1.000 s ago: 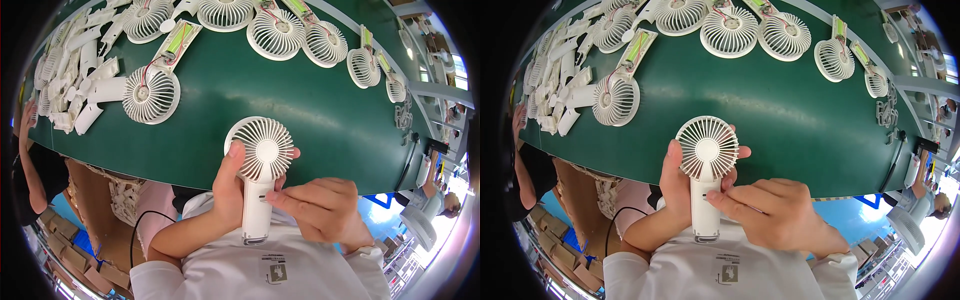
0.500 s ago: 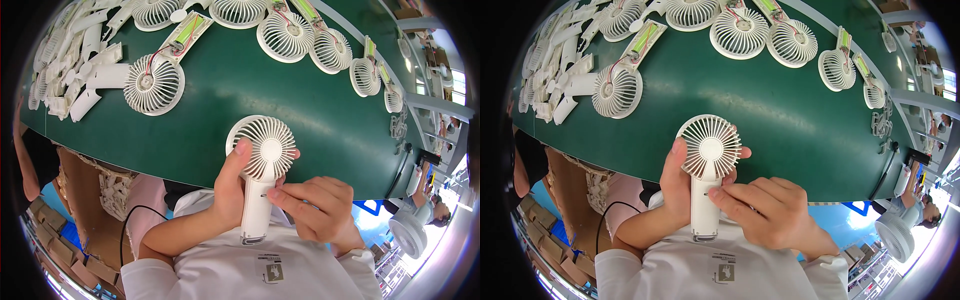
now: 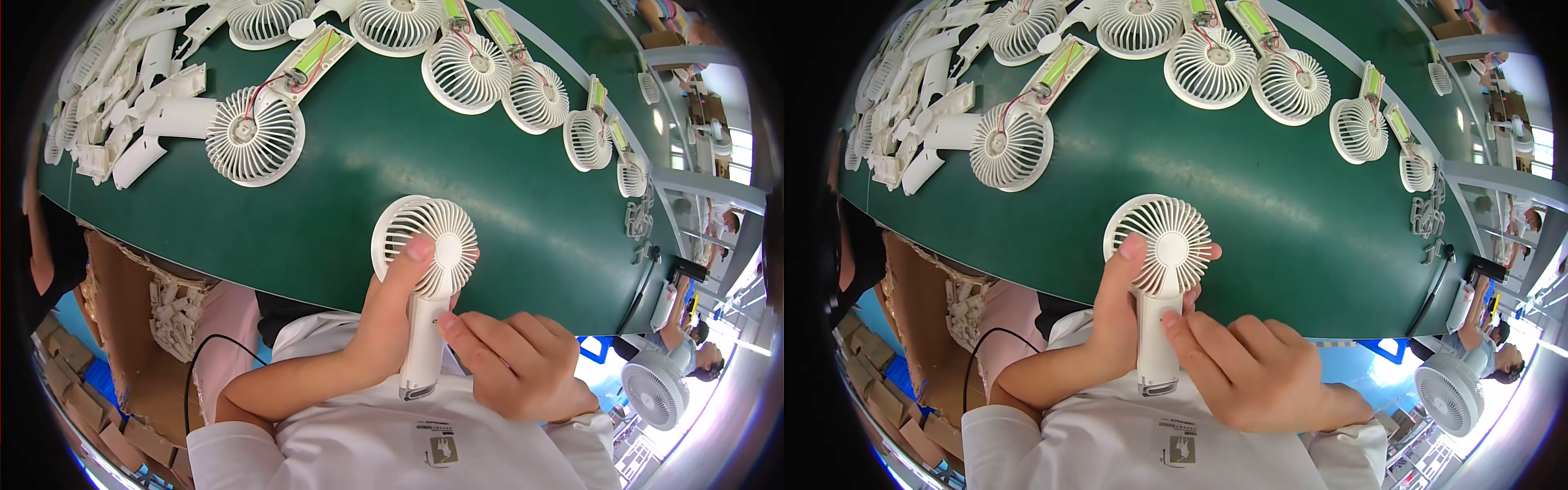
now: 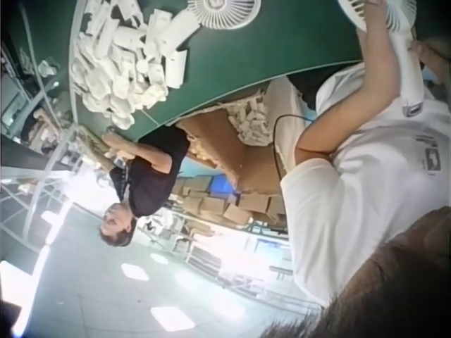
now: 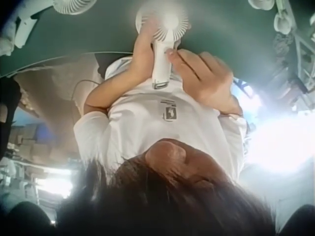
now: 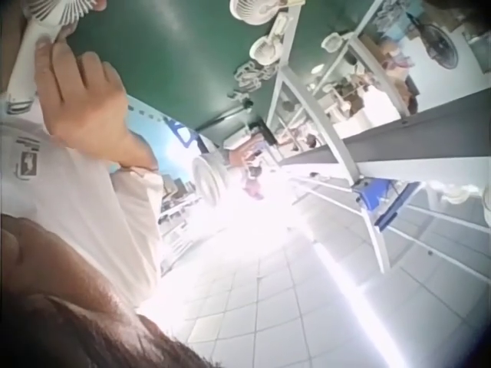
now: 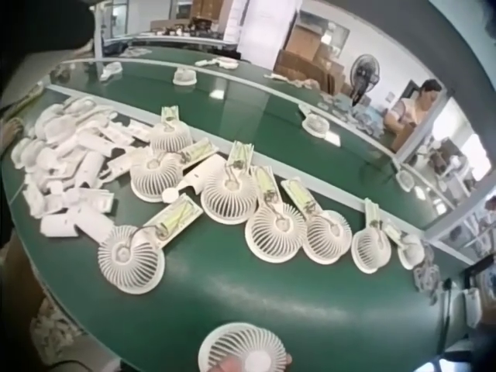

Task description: Assembling handheld portable fans on a factory production line.

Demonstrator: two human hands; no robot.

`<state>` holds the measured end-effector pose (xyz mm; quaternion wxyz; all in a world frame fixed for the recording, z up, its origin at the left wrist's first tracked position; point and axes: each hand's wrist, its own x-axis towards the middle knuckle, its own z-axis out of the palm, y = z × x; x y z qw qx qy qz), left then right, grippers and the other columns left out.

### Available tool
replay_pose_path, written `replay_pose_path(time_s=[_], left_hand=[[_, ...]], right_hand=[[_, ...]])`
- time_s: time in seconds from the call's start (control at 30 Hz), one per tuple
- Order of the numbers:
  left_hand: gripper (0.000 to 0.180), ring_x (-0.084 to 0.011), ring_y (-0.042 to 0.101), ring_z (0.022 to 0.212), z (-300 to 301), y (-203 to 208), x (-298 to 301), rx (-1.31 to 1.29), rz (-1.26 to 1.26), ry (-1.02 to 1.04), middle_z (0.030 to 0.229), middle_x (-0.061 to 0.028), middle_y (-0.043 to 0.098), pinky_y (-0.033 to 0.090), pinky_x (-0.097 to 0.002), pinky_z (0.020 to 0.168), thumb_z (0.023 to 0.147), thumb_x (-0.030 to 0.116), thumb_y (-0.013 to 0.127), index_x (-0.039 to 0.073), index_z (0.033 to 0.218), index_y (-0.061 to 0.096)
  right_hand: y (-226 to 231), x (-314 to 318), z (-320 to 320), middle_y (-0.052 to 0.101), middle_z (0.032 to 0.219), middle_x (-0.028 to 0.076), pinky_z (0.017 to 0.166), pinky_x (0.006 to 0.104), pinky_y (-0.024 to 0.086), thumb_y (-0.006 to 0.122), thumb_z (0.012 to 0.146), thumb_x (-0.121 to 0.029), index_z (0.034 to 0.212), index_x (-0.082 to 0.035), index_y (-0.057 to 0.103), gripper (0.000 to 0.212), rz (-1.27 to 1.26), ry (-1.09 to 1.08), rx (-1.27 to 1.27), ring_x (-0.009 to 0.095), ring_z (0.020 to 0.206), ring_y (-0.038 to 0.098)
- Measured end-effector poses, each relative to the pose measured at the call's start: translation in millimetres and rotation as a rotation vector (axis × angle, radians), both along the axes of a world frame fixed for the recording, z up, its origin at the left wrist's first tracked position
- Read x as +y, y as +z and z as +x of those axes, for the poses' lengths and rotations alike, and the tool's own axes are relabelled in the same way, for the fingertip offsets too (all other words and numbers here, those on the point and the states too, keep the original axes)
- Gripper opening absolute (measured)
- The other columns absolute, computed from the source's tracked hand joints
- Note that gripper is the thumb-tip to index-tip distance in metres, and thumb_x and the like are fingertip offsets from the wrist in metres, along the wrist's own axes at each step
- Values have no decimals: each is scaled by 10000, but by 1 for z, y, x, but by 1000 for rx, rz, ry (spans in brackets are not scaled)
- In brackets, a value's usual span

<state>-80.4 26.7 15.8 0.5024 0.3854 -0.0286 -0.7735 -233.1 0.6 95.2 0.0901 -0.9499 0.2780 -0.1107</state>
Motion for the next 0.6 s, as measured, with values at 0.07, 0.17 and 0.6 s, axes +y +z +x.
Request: replay_pose_path(time_s=[0.07, 0.17, 0.6], left_hand=[[667, -123, 553, 752, -1, -4, 1, -4, -10, -28, 1135, -96, 693, 476, -279, 622, 990, 631, 412, 28, 1197, 609], [647, -118, 535, 748, -5, -3, 4, -23, 18, -21, 1068, -64, 693, 464, -286, 623, 988, 631, 422, 42, 1152, 632], [569, -119, 583, 765, -8, -9, 3, 18, -14, 22, 1037, -60, 701, 489, -275, 658, 1022, 563, 425, 45, 1128, 636]], right_hand=[[8, -2, 0, 689, 873, 9, 438, 270, 386, 708, 624, -17, 1031, -57, 767, 413, -6, -13, 28, 129, 534, 495], [13, -11, 0, 682, 866, 17, 433, 272, 389, 703, 597, 5, 1011, -48, 762, 422, 94, 29, 60, 136, 527, 497], [-1, -35, -9, 661, 828, -23, 412, 273, 407, 696, 595, -41, 1003, -82, 768, 416, 176, 231, -6, 127, 506, 493]])
